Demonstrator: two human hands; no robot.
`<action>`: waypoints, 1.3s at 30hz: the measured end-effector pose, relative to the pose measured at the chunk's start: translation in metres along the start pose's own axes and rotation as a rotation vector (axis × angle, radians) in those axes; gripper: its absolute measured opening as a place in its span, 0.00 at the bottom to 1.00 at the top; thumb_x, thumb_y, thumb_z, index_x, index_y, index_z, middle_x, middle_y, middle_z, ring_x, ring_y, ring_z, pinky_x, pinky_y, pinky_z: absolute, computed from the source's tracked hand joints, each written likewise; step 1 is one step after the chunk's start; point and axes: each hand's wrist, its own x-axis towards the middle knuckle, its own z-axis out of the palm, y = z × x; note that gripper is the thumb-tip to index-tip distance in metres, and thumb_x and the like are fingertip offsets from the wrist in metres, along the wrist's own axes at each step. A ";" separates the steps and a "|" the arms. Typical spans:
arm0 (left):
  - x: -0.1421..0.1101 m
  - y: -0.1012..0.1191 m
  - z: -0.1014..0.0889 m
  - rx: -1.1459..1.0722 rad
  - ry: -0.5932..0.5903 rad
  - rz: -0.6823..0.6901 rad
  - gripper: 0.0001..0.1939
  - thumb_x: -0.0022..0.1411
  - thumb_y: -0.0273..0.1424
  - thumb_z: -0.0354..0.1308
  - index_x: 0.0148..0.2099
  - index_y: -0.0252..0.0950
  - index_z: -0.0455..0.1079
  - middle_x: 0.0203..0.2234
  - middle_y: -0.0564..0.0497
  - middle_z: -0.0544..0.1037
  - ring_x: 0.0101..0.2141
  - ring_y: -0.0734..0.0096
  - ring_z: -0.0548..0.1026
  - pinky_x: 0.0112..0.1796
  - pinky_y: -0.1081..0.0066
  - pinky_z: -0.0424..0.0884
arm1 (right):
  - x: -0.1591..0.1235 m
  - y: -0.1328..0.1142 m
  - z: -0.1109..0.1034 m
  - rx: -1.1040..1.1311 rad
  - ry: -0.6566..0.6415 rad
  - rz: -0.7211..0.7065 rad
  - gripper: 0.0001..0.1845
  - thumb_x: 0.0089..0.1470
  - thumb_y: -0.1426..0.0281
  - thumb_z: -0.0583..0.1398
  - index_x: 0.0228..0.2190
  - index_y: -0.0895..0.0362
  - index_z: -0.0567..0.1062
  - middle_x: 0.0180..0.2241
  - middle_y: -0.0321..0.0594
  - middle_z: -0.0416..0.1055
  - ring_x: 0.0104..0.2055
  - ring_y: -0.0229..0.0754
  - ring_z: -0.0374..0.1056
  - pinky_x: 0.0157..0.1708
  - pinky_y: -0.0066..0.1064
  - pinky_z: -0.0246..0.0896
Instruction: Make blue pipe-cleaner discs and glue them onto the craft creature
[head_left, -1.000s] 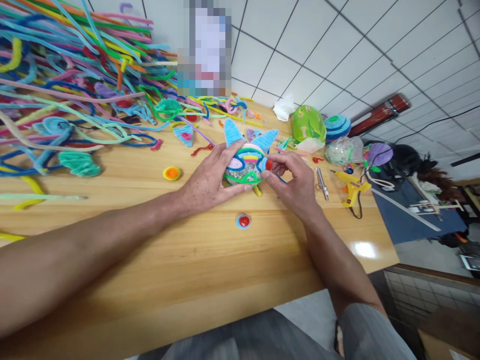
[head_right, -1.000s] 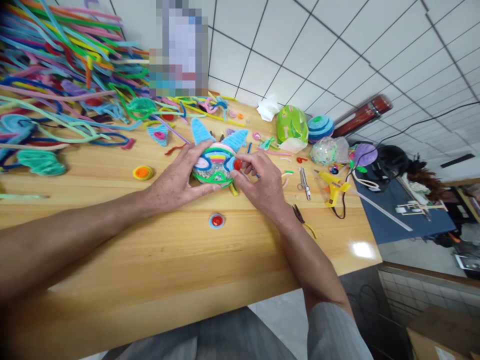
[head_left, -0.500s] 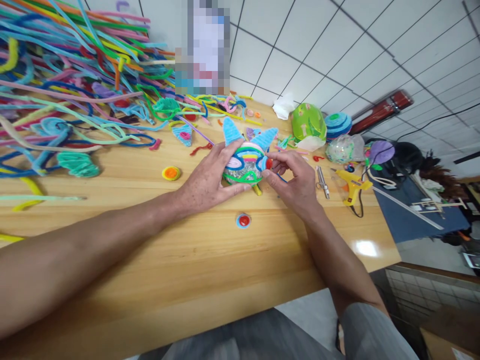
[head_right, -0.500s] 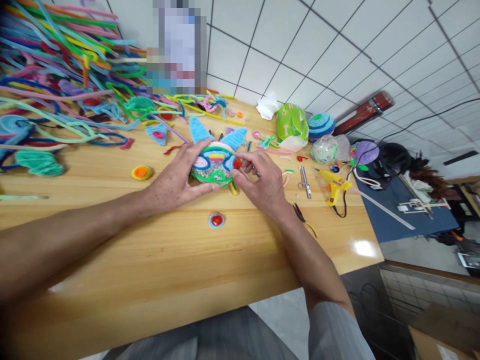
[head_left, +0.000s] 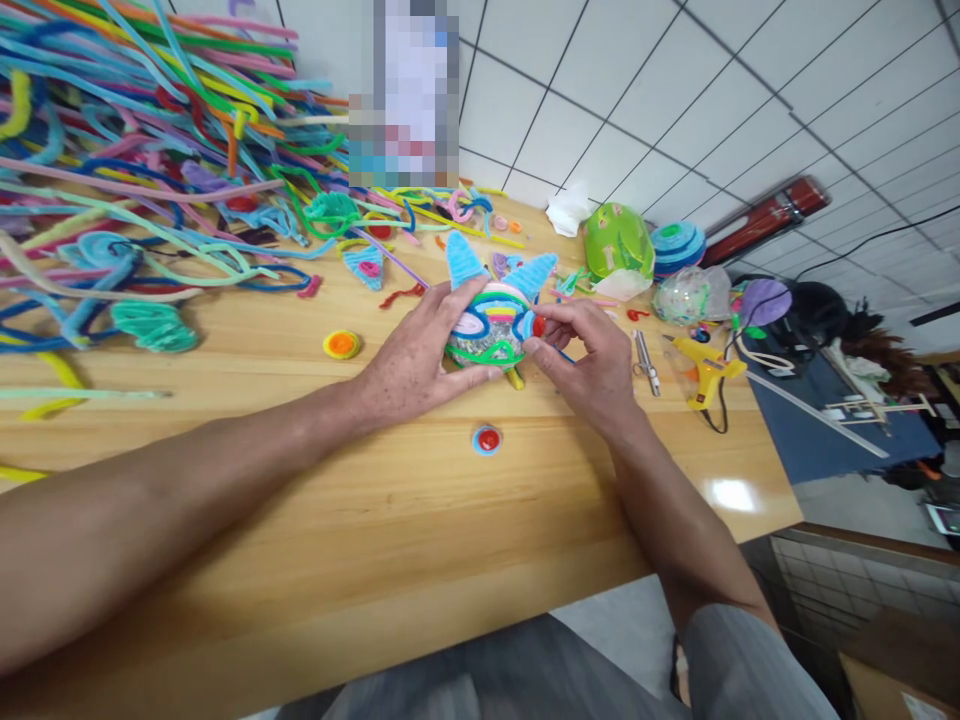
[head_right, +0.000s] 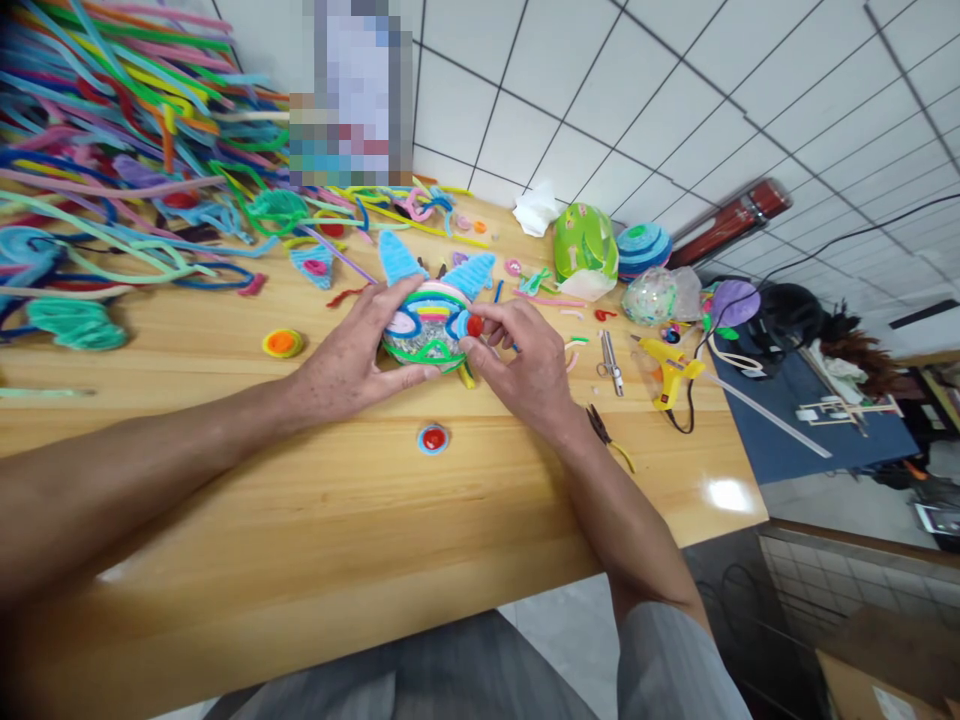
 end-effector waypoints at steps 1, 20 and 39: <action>0.000 0.000 0.000 0.001 0.001 -0.001 0.46 0.64 0.45 0.68 0.76 0.47 0.50 0.69 0.40 0.64 0.66 0.45 0.64 0.66 0.41 0.62 | 0.000 0.000 0.000 0.001 -0.002 0.003 0.11 0.62 0.61 0.66 0.46 0.49 0.80 0.33 0.37 0.76 0.34 0.42 0.71 0.34 0.37 0.70; 0.000 0.001 0.000 -0.021 0.000 -0.023 0.45 0.63 0.44 0.69 0.75 0.47 0.51 0.68 0.41 0.65 0.66 0.45 0.65 0.66 0.41 0.62 | -0.004 -0.002 -0.001 0.052 0.023 0.026 0.12 0.61 0.67 0.65 0.47 0.51 0.78 0.35 0.36 0.77 0.34 0.39 0.72 0.35 0.34 0.71; 0.000 0.002 -0.002 -0.028 -0.015 -0.031 0.45 0.64 0.45 0.67 0.75 0.47 0.50 0.68 0.41 0.65 0.67 0.45 0.64 0.67 0.42 0.62 | -0.003 -0.003 0.001 0.023 0.020 0.012 0.09 0.63 0.64 0.65 0.45 0.50 0.79 0.35 0.37 0.77 0.33 0.40 0.71 0.35 0.35 0.71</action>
